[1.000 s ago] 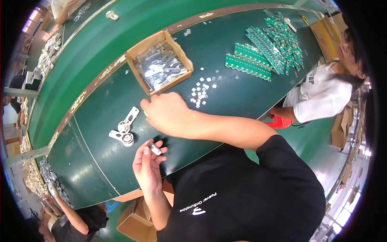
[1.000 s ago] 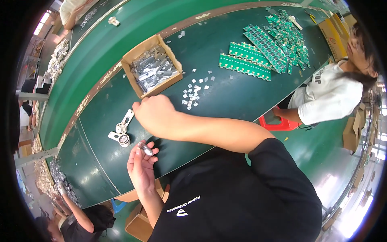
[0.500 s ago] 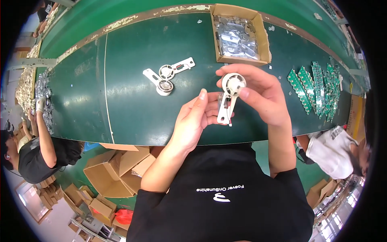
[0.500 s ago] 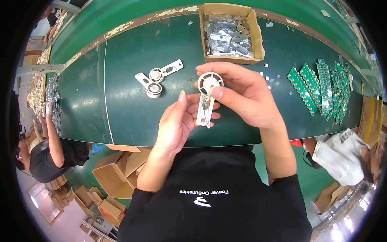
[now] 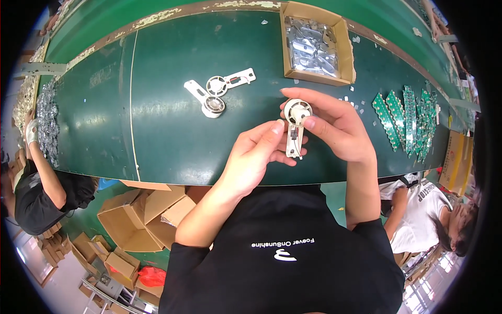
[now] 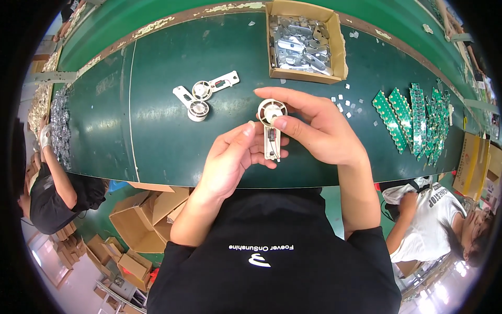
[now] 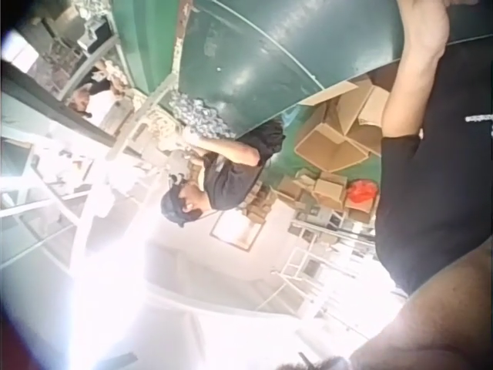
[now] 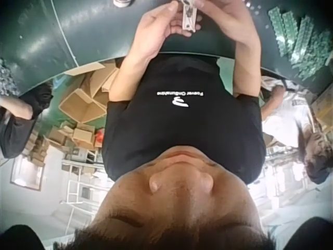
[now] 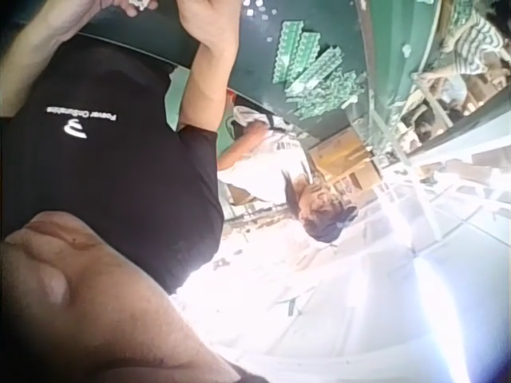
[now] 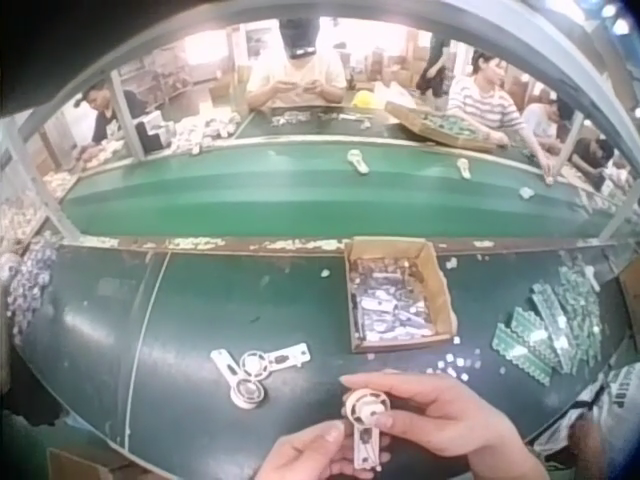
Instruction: The person assembles small electronic components, metal parts, and PCBs into plastic housings by hand on a factory production line.
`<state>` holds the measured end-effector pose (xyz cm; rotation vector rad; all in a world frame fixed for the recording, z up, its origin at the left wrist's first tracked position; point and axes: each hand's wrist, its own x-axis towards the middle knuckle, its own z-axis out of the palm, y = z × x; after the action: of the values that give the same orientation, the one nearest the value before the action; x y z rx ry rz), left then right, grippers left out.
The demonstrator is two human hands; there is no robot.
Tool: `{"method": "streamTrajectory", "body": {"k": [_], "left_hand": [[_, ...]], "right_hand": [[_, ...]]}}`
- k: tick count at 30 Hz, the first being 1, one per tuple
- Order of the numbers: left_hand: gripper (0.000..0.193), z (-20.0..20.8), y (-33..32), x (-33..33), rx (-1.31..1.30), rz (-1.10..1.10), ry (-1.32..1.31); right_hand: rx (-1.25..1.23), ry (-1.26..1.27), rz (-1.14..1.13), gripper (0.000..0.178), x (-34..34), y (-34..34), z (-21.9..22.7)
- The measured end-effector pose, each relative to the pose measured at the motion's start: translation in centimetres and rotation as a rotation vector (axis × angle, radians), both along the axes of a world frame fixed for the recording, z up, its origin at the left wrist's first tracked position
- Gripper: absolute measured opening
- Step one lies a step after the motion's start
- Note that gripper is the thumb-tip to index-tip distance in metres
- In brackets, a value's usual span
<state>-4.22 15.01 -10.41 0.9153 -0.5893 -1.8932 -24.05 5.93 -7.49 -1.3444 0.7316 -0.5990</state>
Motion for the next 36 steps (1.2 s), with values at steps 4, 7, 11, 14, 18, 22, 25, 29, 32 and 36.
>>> {"method": "streamTrajectory", "body": {"k": [4,7,11,14,18,22,25,29,32,36], "left_hand": [[0.054,0.1,0.0,0.0,-0.002,-0.012,-0.014],[0.04,0.2,-0.1,0.1,0.019,-0.009,0.014],[0.026,-0.3,0.5,-0.5,-0.028,0.015,-0.074],[0.015,-1.1,0.5,-1.3,-0.08,0.079,-0.198],[0.012,-1.4,0.2,-1.2,-0.01,0.141,-0.101],[0.015,-1.5,0.3,-1.1,-0.01,0.201,-0.001],[0.014,-1.2,0.3,-1.1,-0.002,0.191,-0.004],[0.012,-0.7,0.0,-0.7,-0.002,0.183,0.006],[0.01,-0.4,0.2,-0.7,-0.031,0.197,-0.029],[0.01,-1.3,0.9,-0.2,-0.228,0.242,-0.335]], "right_hand": [[0.014,0.008,0.002,0.045,0.0,0.0,0.1],[0.005,0.044,-0.017,0.044,0.2,0.2,0.2],[-0.023,0.063,0.007,0.044,0.4,0.3,0.0],[-0.194,0.075,0.029,0.042,0.7,0.4,-0.6],[-0.377,0.124,0.062,0.043,0.9,0.2,-1.1],[-0.235,0.116,-0.009,0.046,1.0,1.0,-1.3],[-0.098,0.052,-0.038,0.047,1.1,1.0,-1.2],[-0.283,0.081,-0.006,0.047,1.4,0.6,-1.1],[-0.367,0.109,0.009,0.047,1.3,0.3,-0.6],[-0.524,0.148,0.04,0.046,1.4,0.5,0.3]]}}
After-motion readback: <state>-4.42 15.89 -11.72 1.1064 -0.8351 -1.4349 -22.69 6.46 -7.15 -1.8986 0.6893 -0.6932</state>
